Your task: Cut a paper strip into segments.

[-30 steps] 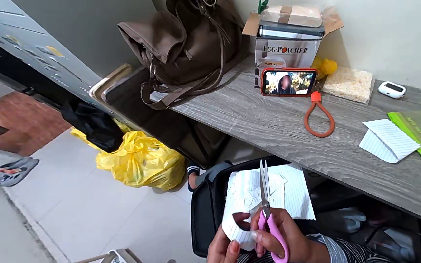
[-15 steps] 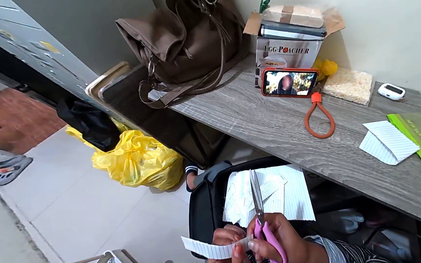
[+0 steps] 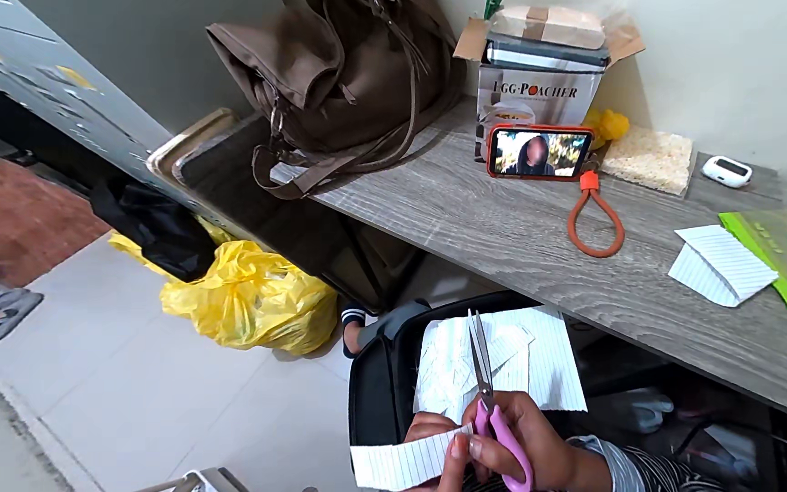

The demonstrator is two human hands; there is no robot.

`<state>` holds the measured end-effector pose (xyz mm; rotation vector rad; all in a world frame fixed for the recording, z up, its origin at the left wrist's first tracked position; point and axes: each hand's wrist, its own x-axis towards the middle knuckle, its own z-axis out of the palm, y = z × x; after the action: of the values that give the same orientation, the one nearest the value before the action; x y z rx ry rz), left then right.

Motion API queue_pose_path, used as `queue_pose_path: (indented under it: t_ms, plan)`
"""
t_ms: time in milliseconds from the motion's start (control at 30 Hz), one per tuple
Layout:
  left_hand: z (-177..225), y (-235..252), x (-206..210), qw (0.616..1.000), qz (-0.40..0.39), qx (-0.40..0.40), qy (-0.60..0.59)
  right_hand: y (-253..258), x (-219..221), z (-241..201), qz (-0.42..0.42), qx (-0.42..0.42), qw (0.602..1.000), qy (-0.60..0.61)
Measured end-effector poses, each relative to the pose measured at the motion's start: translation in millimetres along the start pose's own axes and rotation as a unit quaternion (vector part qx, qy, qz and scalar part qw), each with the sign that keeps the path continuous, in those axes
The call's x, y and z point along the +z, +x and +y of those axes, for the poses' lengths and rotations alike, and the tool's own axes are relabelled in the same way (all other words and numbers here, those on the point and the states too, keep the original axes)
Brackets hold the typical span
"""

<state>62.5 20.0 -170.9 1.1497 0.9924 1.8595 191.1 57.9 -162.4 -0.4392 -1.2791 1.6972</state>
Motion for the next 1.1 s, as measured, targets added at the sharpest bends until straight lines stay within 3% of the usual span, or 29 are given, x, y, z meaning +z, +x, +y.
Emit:
queue_pose_path:
  t_ms: [367,700,867,1100]
  plan:
    - [2.7,9.1,-2.9,0.997,0.061,0.029,0.027,2.0,2.9,1.1,0.004,0.032,0.999,-0.009]
    - [20.7,53.5,-2.6,0.992,0.098,0.073,0.005,4.7,4.7,16.1,-0.059,0.011,0.982,-0.177]
    - [14.3,44.0,4.0,0.996,0.089,0.004,-0.021,5.4,1.4,17.9,-0.076,0.01,0.978,-0.194]
    - [18.5,41.3,7.2,0.995,0.096,0.001,-0.038,4.9,2.9,19.2,-0.075,0.01,0.978,-0.195]
